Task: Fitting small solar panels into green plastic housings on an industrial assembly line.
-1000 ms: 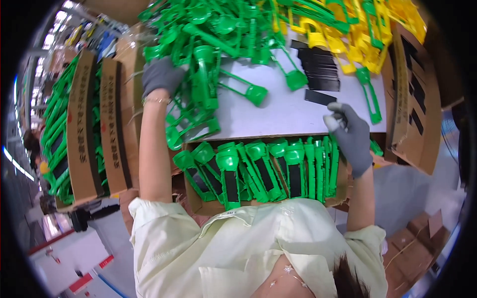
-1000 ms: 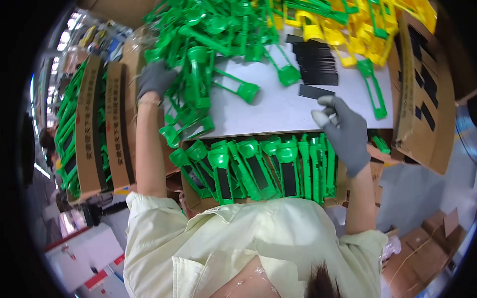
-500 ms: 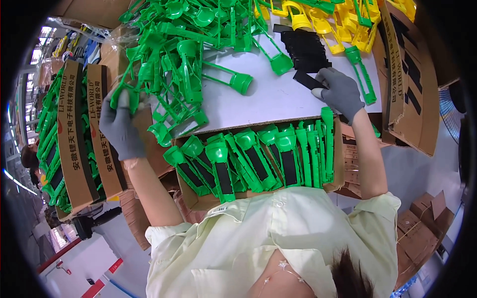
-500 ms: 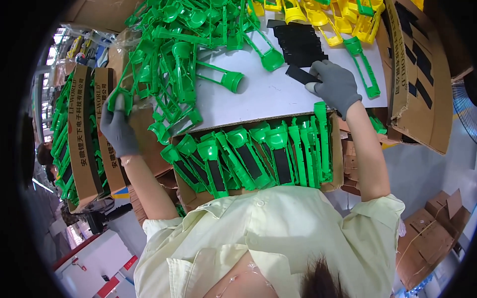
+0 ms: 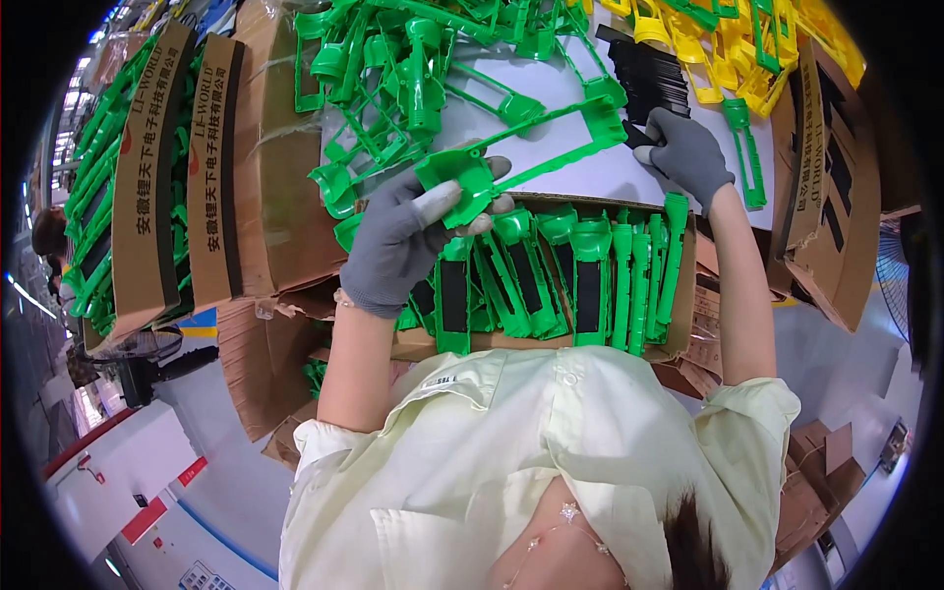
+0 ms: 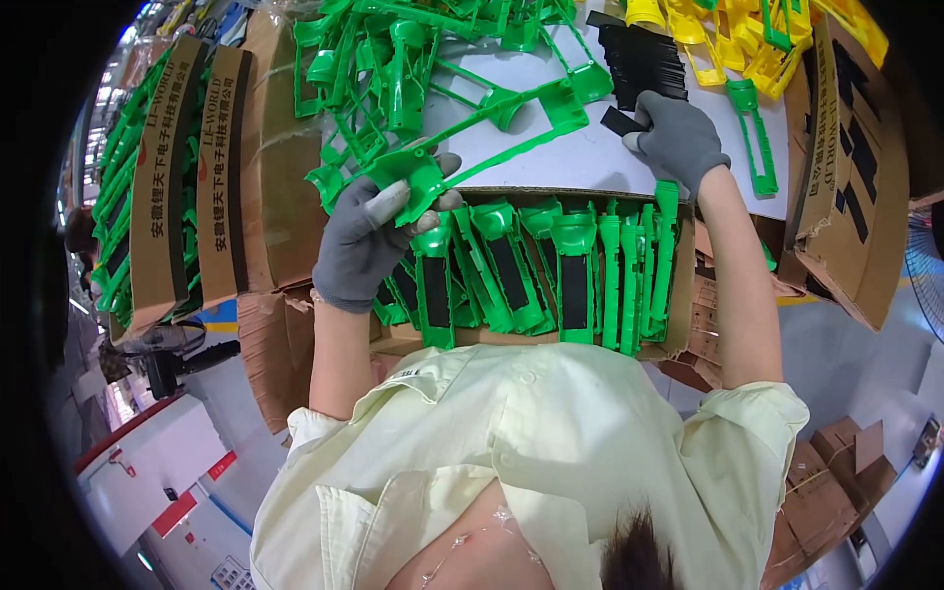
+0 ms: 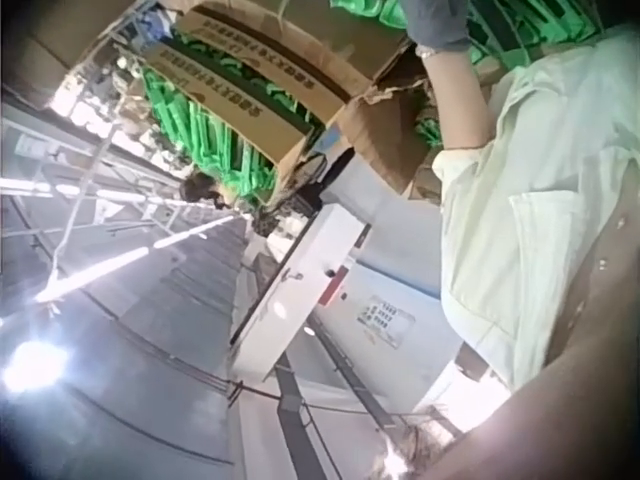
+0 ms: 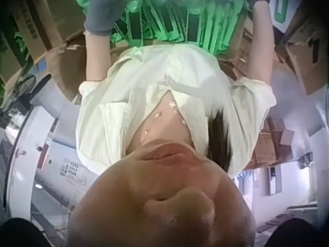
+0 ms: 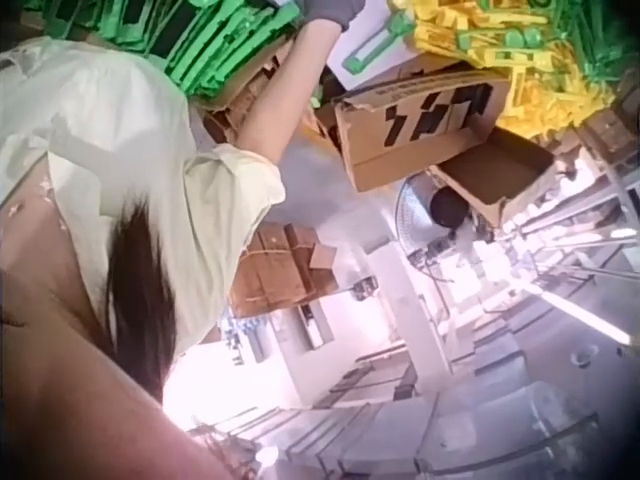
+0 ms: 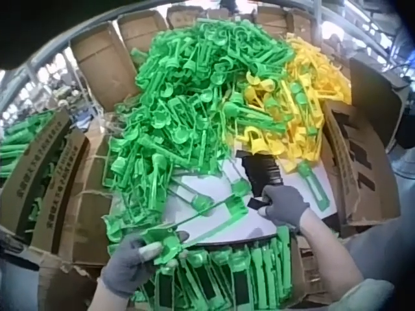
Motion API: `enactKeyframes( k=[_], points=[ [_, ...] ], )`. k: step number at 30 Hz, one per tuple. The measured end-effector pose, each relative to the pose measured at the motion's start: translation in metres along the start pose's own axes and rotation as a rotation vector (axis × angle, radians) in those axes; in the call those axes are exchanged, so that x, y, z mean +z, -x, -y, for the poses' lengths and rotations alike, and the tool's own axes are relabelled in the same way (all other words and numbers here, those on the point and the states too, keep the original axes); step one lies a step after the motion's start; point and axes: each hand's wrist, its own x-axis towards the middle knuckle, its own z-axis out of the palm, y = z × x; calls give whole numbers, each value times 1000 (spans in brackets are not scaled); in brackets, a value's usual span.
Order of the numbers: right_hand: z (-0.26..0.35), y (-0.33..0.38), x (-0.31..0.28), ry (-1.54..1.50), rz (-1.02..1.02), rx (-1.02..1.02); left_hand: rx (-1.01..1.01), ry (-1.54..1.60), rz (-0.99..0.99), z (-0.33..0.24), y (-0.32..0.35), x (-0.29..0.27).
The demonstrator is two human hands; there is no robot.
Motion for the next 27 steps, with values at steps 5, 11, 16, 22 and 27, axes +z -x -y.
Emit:
enactKeyframes(
  k=[5, 11, 16, 22, 27],
  points=[
    [22, 30, -25, -404, -445, -62, 14, -41, -106, 18, 5, -8],
    [104, 107, -62, -1139, -359, 127, -48, -52, -185, 31, 5, 7],
    [110, 112, -26, -1150, -102, 133, -97, -52, -113, 34, 4, 20],
    [114, 115, -19, -1126, -79, 149, -128, -51, -116, 39, 7, 20],
    [117, 118, -19, -1079, -124, 116, -122, -58, -108, 39, 9, 20]
  ],
)
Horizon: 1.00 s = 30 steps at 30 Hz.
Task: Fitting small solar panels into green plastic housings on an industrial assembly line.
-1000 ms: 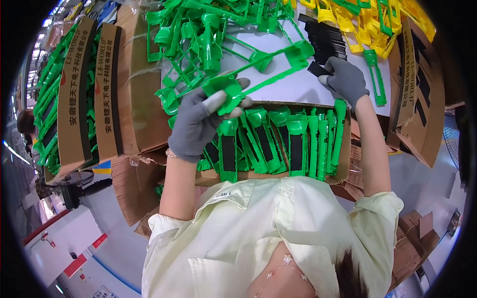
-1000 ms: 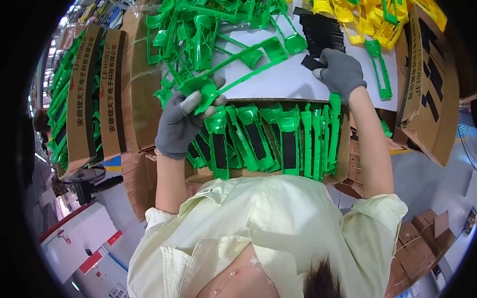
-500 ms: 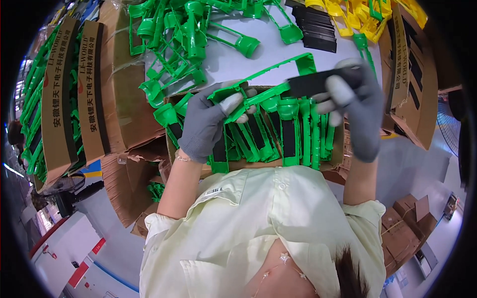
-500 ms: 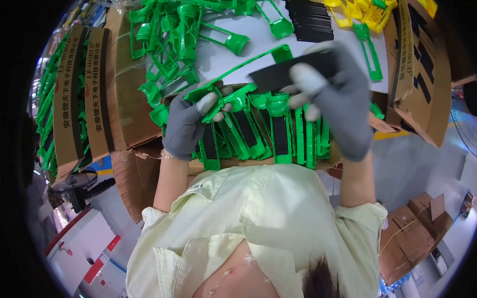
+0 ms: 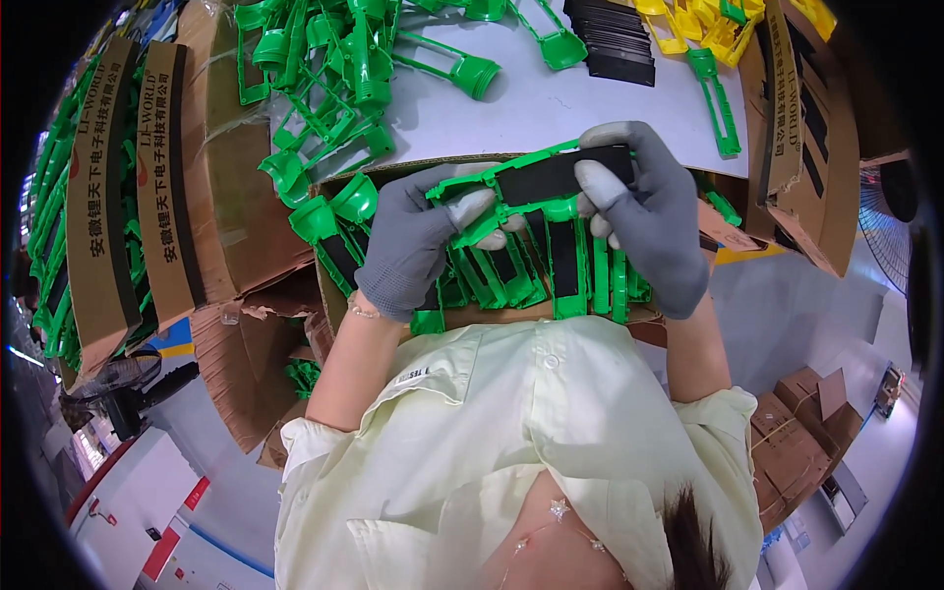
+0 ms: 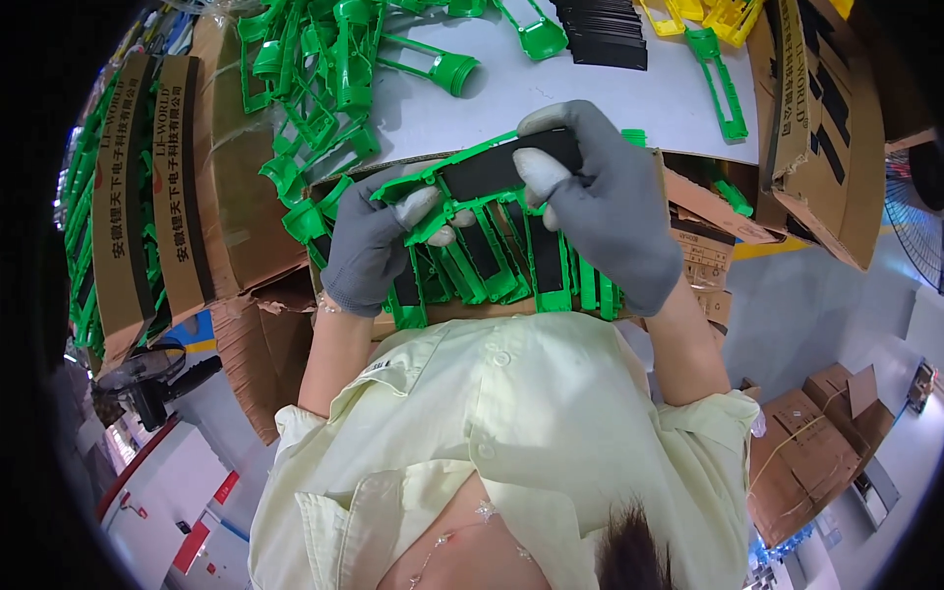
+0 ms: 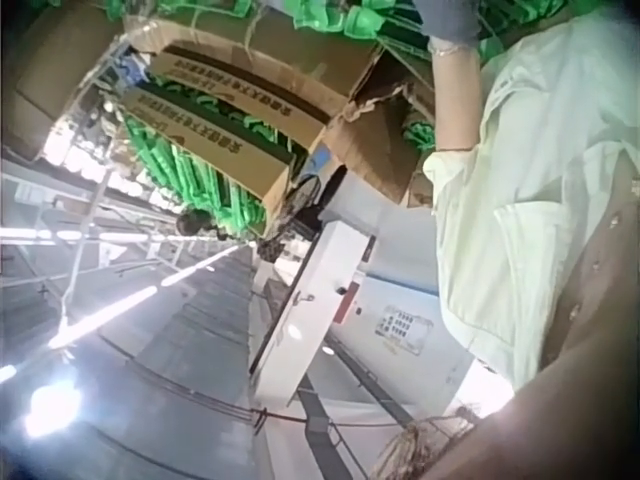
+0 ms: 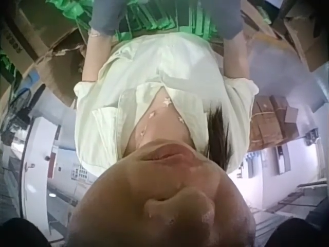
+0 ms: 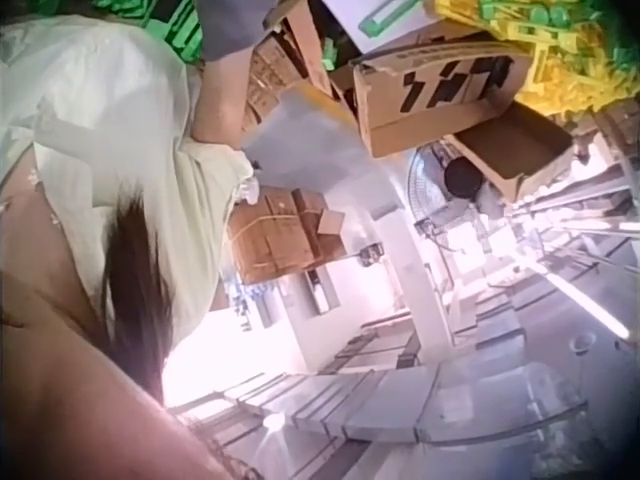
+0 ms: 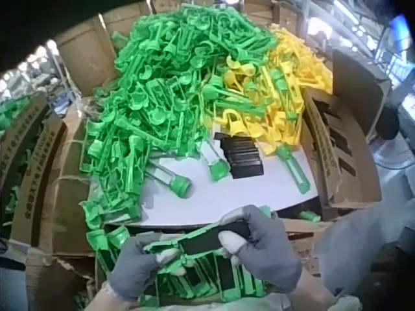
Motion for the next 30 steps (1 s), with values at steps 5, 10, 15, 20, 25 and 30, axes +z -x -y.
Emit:
enactKeyframes(
  k=[5, 10, 15, 20, 25, 30],
  points=[
    [-11, -1, 7, 141, -18, -113, -44, -19, -1, -1, -4, 3],
    [-6, -2, 5, -17, 48, 42, 0, -50, -18, -3, -1, 4],
    [1, 2, -2, -90, -13, 0, 73, -4, -23, -4, -6, -3],
    [0, 2, -1, -32, 36, 10, -4, -3, 15, -1, -5, -4],
    [-9, 2, 2, 73, 5, -37, -30, -3, 20, 0, -6, 1],
    [-14, -1, 3, 203, 1, -117, -39, -24, 22, 0, -4, 1]
  ],
)
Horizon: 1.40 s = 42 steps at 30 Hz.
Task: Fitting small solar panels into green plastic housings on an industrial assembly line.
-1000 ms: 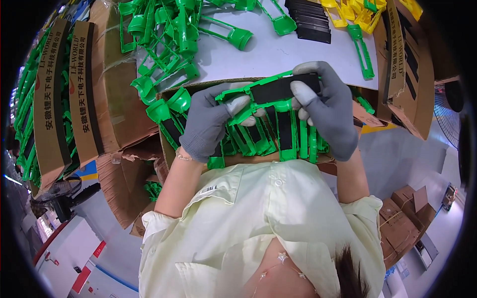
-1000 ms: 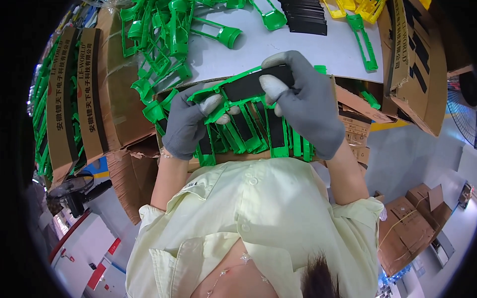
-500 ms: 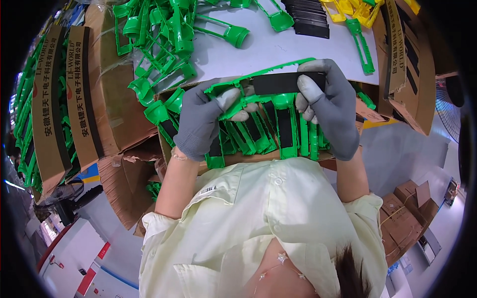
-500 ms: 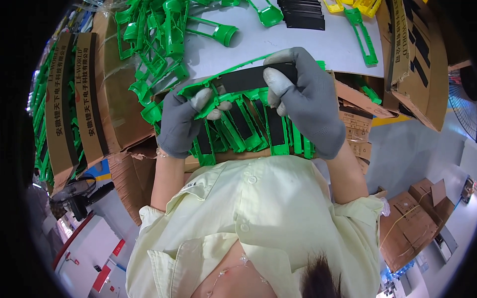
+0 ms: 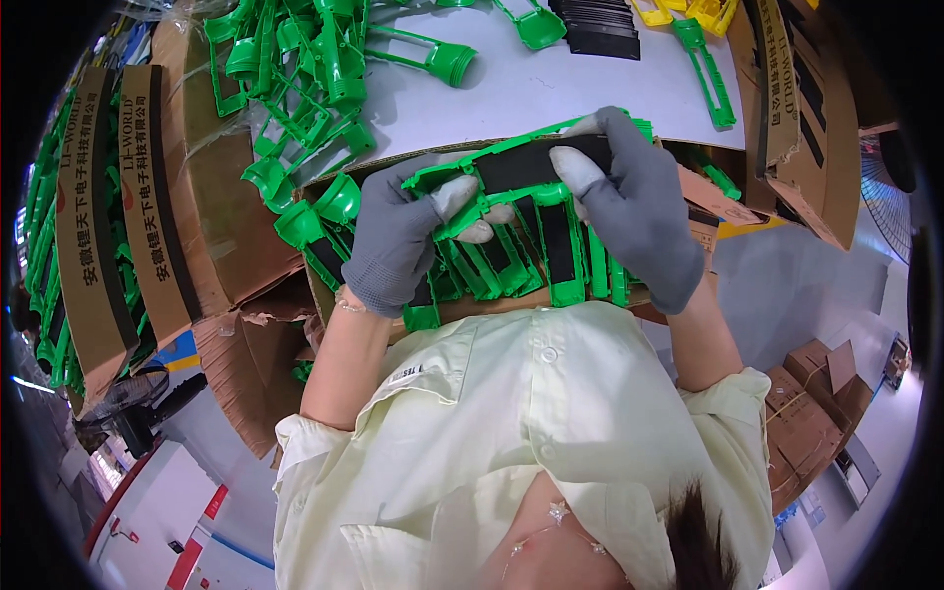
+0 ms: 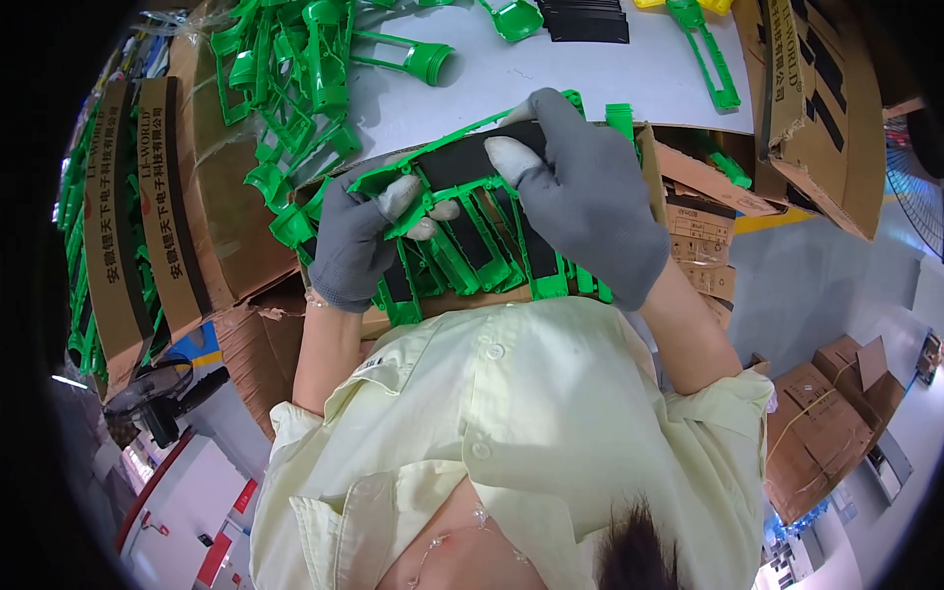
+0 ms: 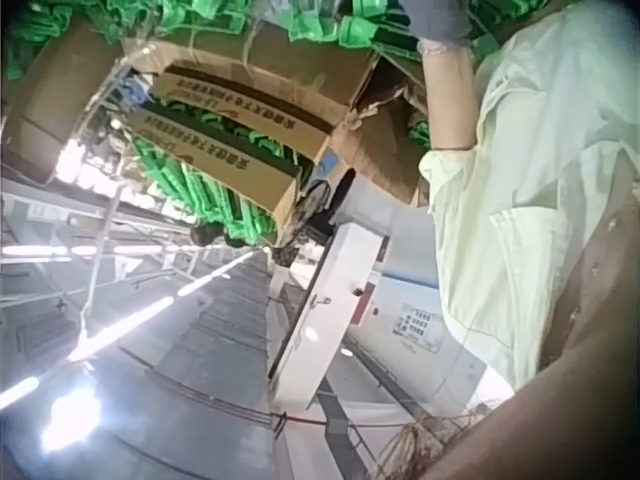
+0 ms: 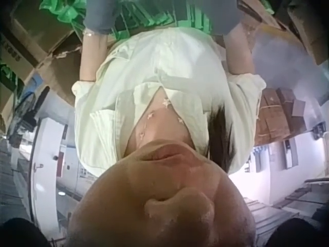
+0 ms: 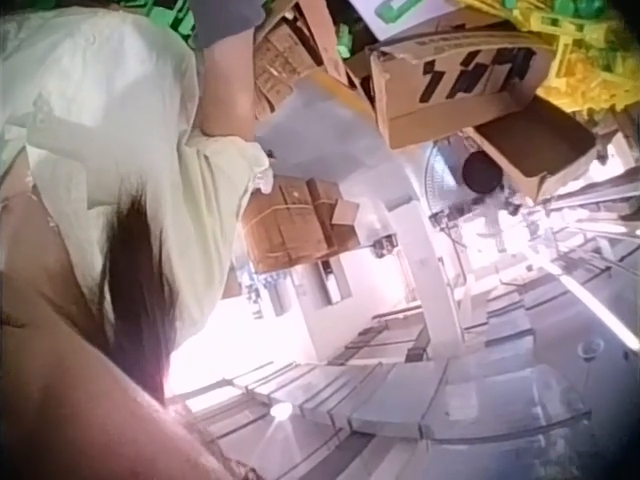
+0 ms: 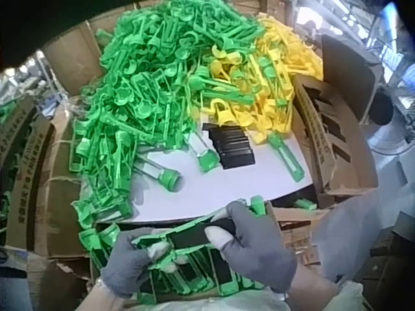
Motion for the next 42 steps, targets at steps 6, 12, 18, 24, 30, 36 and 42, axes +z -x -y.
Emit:
enactKeyframes(
  k=[6, 12, 18, 24, 30, 36, 42],
  points=[
    [-2, -3, -2, 431, 11, -99, 19, -163, -109, 0, -2, 13],
    [-30, 6, -26, 332, 33, -186, -46, -340, 51, -15, 5, 3],
    [-35, 66, -12, 369, 90, 4, -241, -430, 95, 2, 2, 11],
    [-55, 95, -1, 444, -100, 161, -305, -537, 150, 12, -18, 28],
    [-45, 69, -48, 382, -29, 101, -476, -901, 451, -11, -63, 14],
    [-68, -52, -74, 478, -235, -188, 100, -1772, 334, -19, -80, 38],
    [-100, -120, -68, 838, -189, -332, 496, -1711, -96, -50, -158, 49]
  ],
)
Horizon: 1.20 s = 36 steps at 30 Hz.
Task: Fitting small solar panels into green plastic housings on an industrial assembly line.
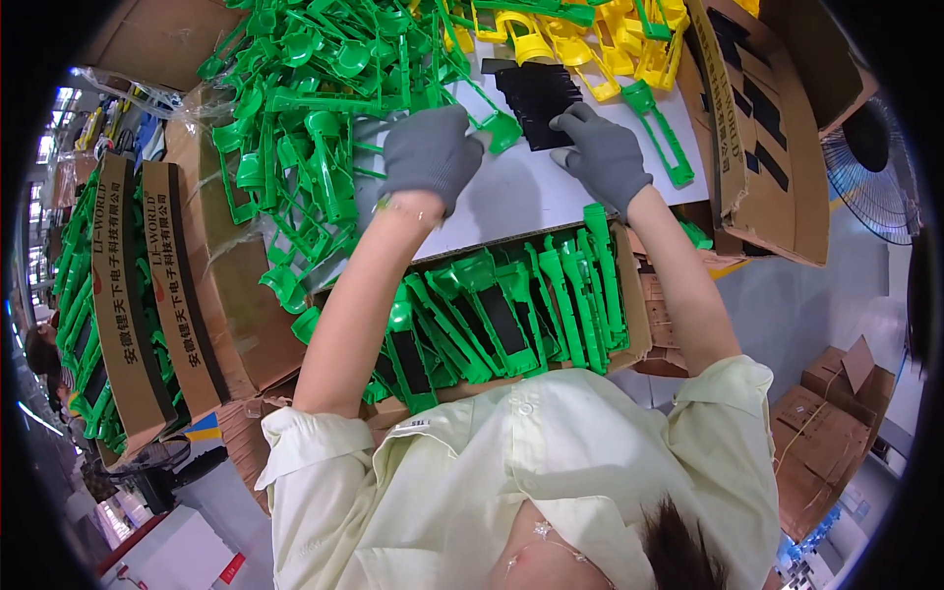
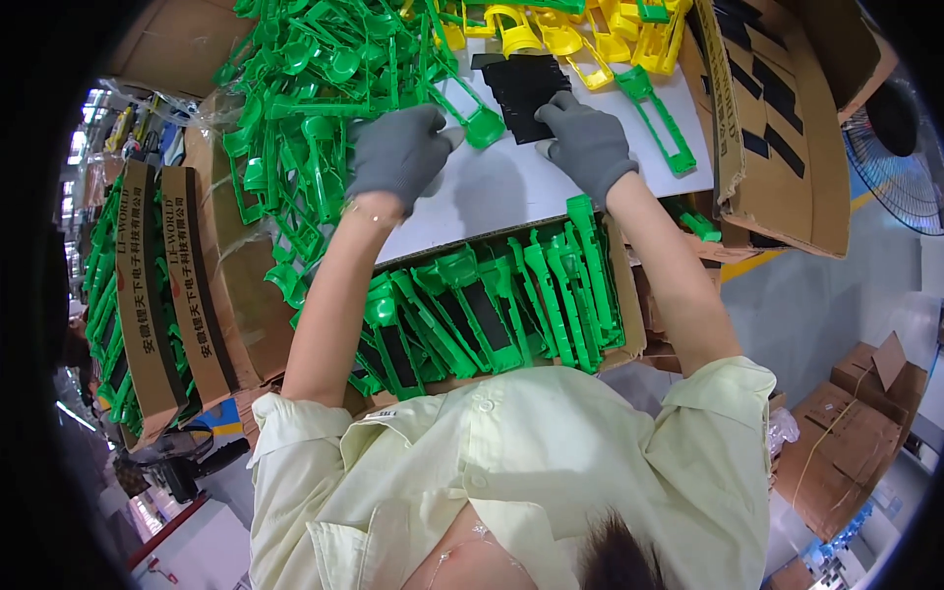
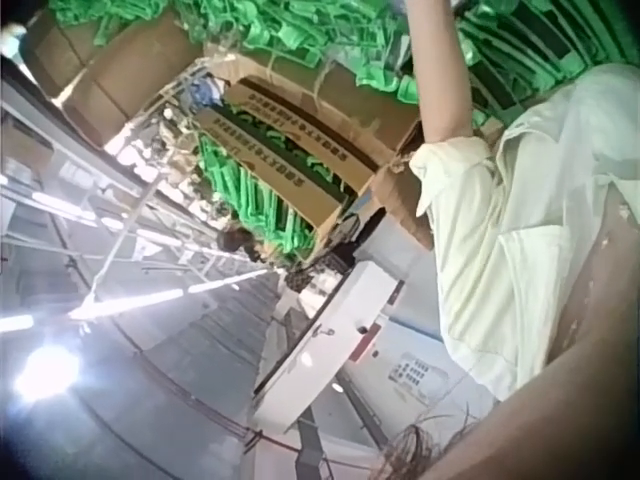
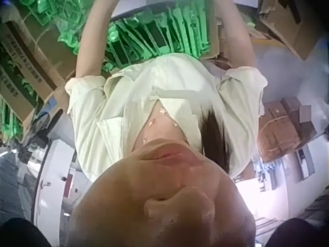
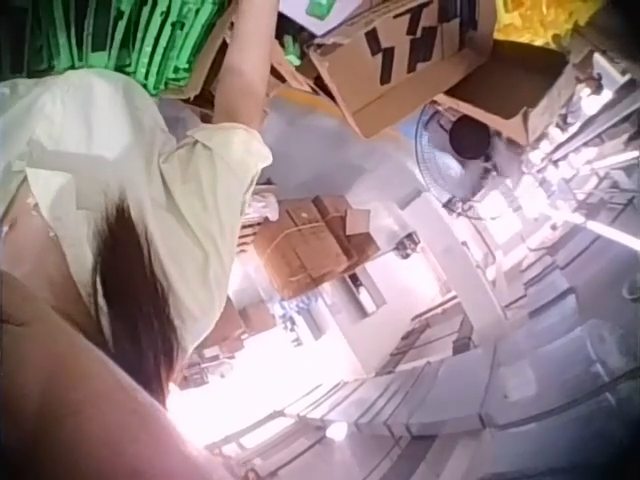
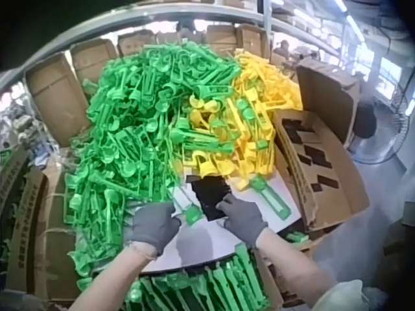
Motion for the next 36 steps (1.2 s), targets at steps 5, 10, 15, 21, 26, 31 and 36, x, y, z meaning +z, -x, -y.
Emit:
enactKeyframes(
  k=[5, 10, 15, 21, 26, 31, 36],
  points=[
    [2, -10, 8, 112, 67, -18, -284, -183, 16, 4, -31, 54],
    [6, -16, -1, 4, 298, 25, -422, 47, -31, 26, -26, 64],
    [10, -2, -12, -87, 174, 16, -493, 777, -186, 62, 30, 50],
    [49, 17, -58, -469, -85, 155, -525, 1276, -361, 33, 107, 1],
    [98, 33, -82, -1067, 112, 349, -470, 1281, -211, 19, 139, -16],
    [123, 49, -76, -1074, 252, 346, -432, 1528, -82, 15, 149, -12],
    [126, 55, -75, -1034, 212, 346, -407, 1705, 1, 12, 155, -11]
  ],
)
